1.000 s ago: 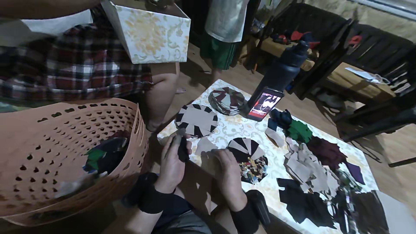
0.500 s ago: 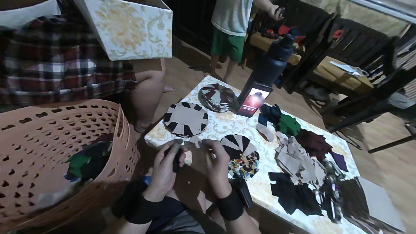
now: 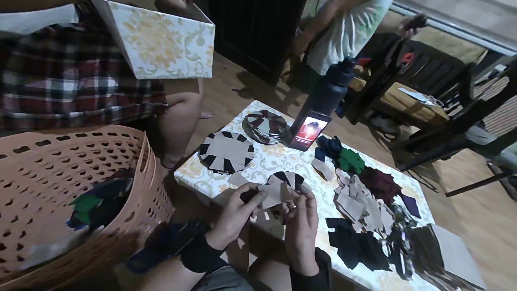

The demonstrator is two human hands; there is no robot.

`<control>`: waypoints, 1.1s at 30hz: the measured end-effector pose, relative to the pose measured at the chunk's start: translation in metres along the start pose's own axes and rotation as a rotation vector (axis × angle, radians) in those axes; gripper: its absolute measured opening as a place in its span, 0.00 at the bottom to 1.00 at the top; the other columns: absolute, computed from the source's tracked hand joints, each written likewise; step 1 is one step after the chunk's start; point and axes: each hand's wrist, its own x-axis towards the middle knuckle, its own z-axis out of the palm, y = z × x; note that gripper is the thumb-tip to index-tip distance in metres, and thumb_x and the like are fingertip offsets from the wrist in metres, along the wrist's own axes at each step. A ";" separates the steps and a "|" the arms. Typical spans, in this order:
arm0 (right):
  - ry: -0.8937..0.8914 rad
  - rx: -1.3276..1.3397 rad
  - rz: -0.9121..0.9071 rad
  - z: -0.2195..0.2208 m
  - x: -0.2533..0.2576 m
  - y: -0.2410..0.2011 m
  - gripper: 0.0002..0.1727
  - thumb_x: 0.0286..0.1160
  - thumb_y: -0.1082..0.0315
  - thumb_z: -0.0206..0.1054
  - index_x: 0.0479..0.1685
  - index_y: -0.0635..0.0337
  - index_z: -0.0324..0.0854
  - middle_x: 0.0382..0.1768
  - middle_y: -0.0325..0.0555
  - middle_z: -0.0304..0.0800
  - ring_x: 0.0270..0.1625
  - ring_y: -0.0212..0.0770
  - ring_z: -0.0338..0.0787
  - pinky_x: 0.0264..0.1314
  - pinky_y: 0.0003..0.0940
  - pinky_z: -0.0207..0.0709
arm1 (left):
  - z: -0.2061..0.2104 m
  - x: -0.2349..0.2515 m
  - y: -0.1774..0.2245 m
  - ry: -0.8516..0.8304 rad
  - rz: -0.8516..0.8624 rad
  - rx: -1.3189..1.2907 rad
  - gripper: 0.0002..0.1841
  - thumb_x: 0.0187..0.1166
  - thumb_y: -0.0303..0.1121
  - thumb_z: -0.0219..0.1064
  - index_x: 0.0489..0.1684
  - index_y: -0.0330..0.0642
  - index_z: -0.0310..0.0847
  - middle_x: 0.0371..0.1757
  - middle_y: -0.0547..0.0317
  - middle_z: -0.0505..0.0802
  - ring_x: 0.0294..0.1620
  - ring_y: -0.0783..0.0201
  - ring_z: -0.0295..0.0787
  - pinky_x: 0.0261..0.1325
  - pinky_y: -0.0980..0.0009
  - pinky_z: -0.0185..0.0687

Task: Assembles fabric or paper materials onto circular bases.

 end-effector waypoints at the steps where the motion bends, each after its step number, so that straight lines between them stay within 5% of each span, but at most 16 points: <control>1: -0.024 -0.050 0.007 -0.007 0.002 -0.002 0.20 0.93 0.60 0.48 0.71 0.65 0.61 0.52 0.41 0.88 0.45 0.31 0.92 0.47 0.29 0.89 | -0.001 0.001 0.000 -0.016 0.035 0.058 0.06 0.80 0.25 0.66 0.50 0.38 0.83 0.31 0.67 0.88 0.21 0.77 0.79 0.25 0.82 0.78; 4: -0.098 -0.159 0.015 -0.021 0.012 -0.010 0.26 0.85 0.67 0.61 0.74 0.73 0.60 0.48 0.45 0.89 0.41 0.32 0.91 0.44 0.29 0.89 | -0.003 0.005 -0.001 -0.049 0.096 0.196 0.08 0.78 0.26 0.69 0.50 0.37 0.84 0.33 0.68 0.88 0.24 0.78 0.79 0.28 0.83 0.78; 7: -0.163 -0.263 -0.032 -0.027 0.025 -0.013 0.22 0.72 0.78 0.71 0.63 0.73 0.71 0.38 0.42 0.92 0.36 0.31 0.91 0.41 0.27 0.88 | -0.002 0.011 0.001 -0.113 0.141 0.293 0.12 0.78 0.28 0.70 0.55 0.36 0.83 0.37 0.66 0.89 0.28 0.78 0.81 0.31 0.83 0.80; 11: -0.220 -0.412 -0.115 -0.031 0.040 -0.018 0.14 0.72 0.76 0.72 0.54 0.68 0.79 0.35 0.38 0.93 0.34 0.28 0.92 0.41 0.25 0.89 | 0.001 0.019 0.006 -0.124 0.266 0.426 0.16 0.79 0.30 0.69 0.64 0.38 0.81 0.37 0.68 0.88 0.33 0.80 0.83 0.40 0.83 0.81; 15: -0.261 -0.503 -0.156 -0.033 0.051 -0.024 0.10 0.74 0.75 0.71 0.50 0.65 0.79 0.34 0.36 0.93 0.33 0.26 0.91 0.38 0.23 0.87 | 0.004 0.026 0.002 -0.122 0.344 0.540 0.21 0.81 0.32 0.68 0.72 0.40 0.77 0.35 0.67 0.90 0.31 0.79 0.83 0.39 0.81 0.82; 22: -0.395 -0.778 -0.026 -0.052 0.059 -0.002 0.14 0.75 0.71 0.72 0.56 0.67 0.83 0.39 0.45 0.92 0.39 0.30 0.92 0.46 0.26 0.87 | 0.009 0.018 -0.013 -0.103 0.282 1.130 0.24 0.84 0.42 0.63 0.77 0.47 0.78 0.39 0.50 0.93 0.37 0.52 0.91 0.46 0.49 0.85; 25: -0.409 -0.792 0.040 -0.055 0.057 0.006 0.13 0.75 0.71 0.72 0.55 0.65 0.84 0.41 0.44 0.94 0.40 0.29 0.93 0.46 0.27 0.89 | 0.003 0.023 -0.014 -0.011 0.370 1.179 0.20 0.87 0.37 0.60 0.75 0.45 0.80 0.42 0.48 0.94 0.38 0.49 0.92 0.44 0.46 0.86; 30: -0.394 -0.719 0.043 -0.057 0.056 0.008 0.12 0.75 0.71 0.72 0.54 0.64 0.84 0.40 0.43 0.94 0.36 0.31 0.94 0.41 0.28 0.90 | -0.012 0.032 -0.017 0.083 0.498 1.044 0.14 0.87 0.36 0.60 0.61 0.43 0.87 0.49 0.54 0.91 0.40 0.65 0.88 0.45 0.66 0.86; 33: -0.391 -0.696 0.048 -0.058 0.056 0.010 0.12 0.75 0.71 0.73 0.54 0.65 0.84 0.39 0.44 0.94 0.35 0.32 0.94 0.40 0.30 0.91 | -0.013 0.026 -0.022 0.050 0.469 1.054 0.12 0.82 0.41 0.66 0.51 0.45 0.91 0.49 0.57 0.91 0.41 0.67 0.88 0.45 0.68 0.86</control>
